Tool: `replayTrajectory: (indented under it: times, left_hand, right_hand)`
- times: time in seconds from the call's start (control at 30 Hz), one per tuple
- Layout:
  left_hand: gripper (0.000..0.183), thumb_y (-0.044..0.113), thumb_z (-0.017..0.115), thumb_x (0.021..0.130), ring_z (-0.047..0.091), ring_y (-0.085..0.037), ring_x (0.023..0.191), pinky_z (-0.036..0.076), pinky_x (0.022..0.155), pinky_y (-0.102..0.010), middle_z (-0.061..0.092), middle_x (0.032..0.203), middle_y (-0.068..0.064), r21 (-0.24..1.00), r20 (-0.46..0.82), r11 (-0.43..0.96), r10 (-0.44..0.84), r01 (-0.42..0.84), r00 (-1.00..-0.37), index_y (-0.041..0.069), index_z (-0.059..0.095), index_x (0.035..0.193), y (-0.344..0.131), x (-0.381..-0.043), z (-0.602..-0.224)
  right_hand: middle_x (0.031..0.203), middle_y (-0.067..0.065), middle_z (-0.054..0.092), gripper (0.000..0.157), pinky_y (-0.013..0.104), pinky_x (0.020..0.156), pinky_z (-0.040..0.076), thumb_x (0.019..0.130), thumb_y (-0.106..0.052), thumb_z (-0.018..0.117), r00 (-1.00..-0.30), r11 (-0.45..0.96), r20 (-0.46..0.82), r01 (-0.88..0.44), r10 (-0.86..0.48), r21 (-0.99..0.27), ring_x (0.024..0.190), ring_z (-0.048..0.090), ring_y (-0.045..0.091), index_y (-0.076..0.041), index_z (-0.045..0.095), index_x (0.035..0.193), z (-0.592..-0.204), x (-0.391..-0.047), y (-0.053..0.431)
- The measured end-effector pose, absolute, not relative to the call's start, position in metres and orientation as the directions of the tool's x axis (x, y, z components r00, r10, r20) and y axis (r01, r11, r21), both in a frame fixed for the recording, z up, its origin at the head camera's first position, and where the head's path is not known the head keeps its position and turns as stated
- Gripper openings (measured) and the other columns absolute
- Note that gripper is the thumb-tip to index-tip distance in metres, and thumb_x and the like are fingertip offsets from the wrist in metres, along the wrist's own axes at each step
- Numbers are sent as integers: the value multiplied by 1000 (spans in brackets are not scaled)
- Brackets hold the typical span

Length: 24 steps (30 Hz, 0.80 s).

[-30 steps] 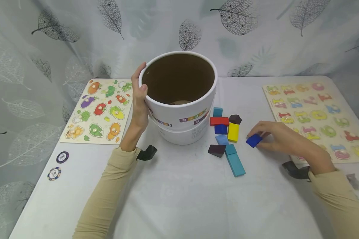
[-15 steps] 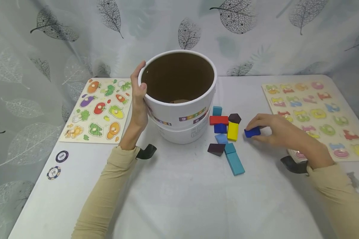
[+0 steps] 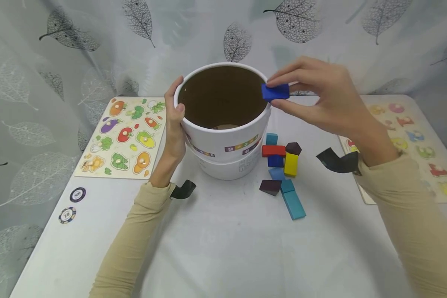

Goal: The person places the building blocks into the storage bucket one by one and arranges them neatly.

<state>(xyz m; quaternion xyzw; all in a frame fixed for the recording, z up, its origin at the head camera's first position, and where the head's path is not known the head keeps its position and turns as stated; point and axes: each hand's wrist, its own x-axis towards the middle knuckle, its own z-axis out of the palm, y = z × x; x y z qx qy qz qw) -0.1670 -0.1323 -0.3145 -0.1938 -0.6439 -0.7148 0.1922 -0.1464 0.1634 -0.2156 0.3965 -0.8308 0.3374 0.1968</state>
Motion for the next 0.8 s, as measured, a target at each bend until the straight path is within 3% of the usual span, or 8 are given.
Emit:
replayTrajectory:
  times: [0.3, 0.57, 0.8]
  left_hand:
    - [87, 67, 49, 80, 45, -22, 129, 33, 110, -39, 47, 142, -6, 852, 518, -69, -27, 518, -855, 17, 32, 149, -133, -166, -313]
    - [87, 68, 49, 80, 46, -23, 128, 34, 109, -40, 47, 142, -6, 855, 515, -61, -26, 516, -857, 18, 32, 149, -132, -165, -314]
    - [81, 60, 46, 83, 45, -25, 128, 35, 108, -42, 46, 142, -8, 849, 523, -71, -18, 523, -852, 18, 31, 150, -133, -166, -315]
  right_hand:
    - [111, 12, 68, 35, 11, 90, 48, 76, 0, 79, -602, 398, 583, -798, -545, -452, 105, 60, 1, 2, 71, 110, -211, -162, 135]
    - [112, 5, 68, 31, 15, 92, 49, 78, -1, 78, -626, 400, 539, -778, -564, -485, 103, 64, 7, -3, 72, 109, -210, -158, 135]
    - [113, 5, 69, 39, 12, 92, 47, 74, 5, 79, -599, 392, 564, -800, -568, -455, 105, 64, 5, -6, 72, 112, -210, -148, 152]
